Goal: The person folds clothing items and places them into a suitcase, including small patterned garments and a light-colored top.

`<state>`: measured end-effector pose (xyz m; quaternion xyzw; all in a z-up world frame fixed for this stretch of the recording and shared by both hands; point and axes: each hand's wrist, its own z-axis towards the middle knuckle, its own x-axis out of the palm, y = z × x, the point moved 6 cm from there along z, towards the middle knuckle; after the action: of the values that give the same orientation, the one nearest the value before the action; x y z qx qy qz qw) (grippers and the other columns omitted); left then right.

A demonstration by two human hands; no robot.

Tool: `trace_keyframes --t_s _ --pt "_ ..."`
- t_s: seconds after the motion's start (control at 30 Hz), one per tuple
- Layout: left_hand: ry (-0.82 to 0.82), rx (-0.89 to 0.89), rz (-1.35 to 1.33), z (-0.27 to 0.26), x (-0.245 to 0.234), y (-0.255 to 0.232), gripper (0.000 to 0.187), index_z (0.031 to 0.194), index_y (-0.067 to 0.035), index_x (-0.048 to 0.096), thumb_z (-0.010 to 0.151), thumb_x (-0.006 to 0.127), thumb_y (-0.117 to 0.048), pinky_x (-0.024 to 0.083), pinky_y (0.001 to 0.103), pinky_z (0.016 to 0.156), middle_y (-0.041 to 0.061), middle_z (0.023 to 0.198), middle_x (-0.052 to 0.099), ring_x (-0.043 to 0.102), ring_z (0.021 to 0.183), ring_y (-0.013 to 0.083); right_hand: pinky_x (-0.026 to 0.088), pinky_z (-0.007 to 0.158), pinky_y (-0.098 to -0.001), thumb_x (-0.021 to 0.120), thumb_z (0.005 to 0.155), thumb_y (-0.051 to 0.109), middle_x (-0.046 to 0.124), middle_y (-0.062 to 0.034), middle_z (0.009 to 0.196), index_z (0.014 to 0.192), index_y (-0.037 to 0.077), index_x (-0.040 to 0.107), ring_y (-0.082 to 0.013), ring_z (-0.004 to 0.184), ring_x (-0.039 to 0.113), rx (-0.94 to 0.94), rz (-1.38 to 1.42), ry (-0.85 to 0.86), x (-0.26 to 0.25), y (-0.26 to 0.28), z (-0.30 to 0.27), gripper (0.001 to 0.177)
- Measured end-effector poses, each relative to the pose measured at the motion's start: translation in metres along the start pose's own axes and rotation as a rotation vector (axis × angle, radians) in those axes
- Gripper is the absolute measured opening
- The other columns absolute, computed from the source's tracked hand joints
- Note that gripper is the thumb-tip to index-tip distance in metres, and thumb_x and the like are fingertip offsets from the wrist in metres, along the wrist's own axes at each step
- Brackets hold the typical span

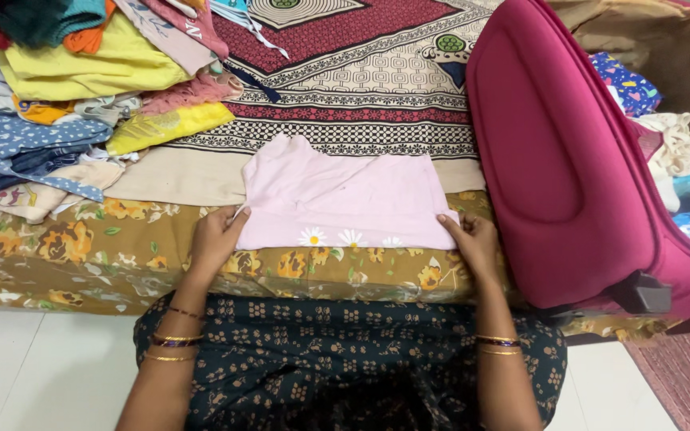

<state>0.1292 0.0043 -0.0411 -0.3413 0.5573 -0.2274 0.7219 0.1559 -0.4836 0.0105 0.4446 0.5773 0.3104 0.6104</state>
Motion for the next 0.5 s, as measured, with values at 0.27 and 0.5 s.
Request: trace_keyframes --t_s 0.27,0.5 --pt "-0.108 -0.021 -0.185 -0.017 -0.003 -0.005 0.038 0.096 0.001 0.076 0.099 0.065 -0.035 0.043 0.031 0.048 0.01 0.061 0.07 0.06 0.047 0.0152 0.044 0.04 -0.0268 0.07 0.096 0.025 0.069 -0.008 0.072 0.104 0.001 0.073 -0.0105 0.049 0.058 -0.209 0.163 -0.1 0.001 -0.038 0.029 0.025" --pt "-0.358 0.294 -0.098 -0.034 -0.003 -0.011 0.038 0.103 0.002 0.072 0.106 0.064 -0.035 0.046 0.023 0.044 0.005 0.073 0.069 0.06 0.054 0.0032 0.048 0.06 -0.0255 0.071 0.096 0.019 0.072 -0.0043 0.081 0.103 -0.003 0.072 -0.0091 0.069 0.061 -0.397 -0.023 -0.198 0.007 -0.035 0.043 0.023"
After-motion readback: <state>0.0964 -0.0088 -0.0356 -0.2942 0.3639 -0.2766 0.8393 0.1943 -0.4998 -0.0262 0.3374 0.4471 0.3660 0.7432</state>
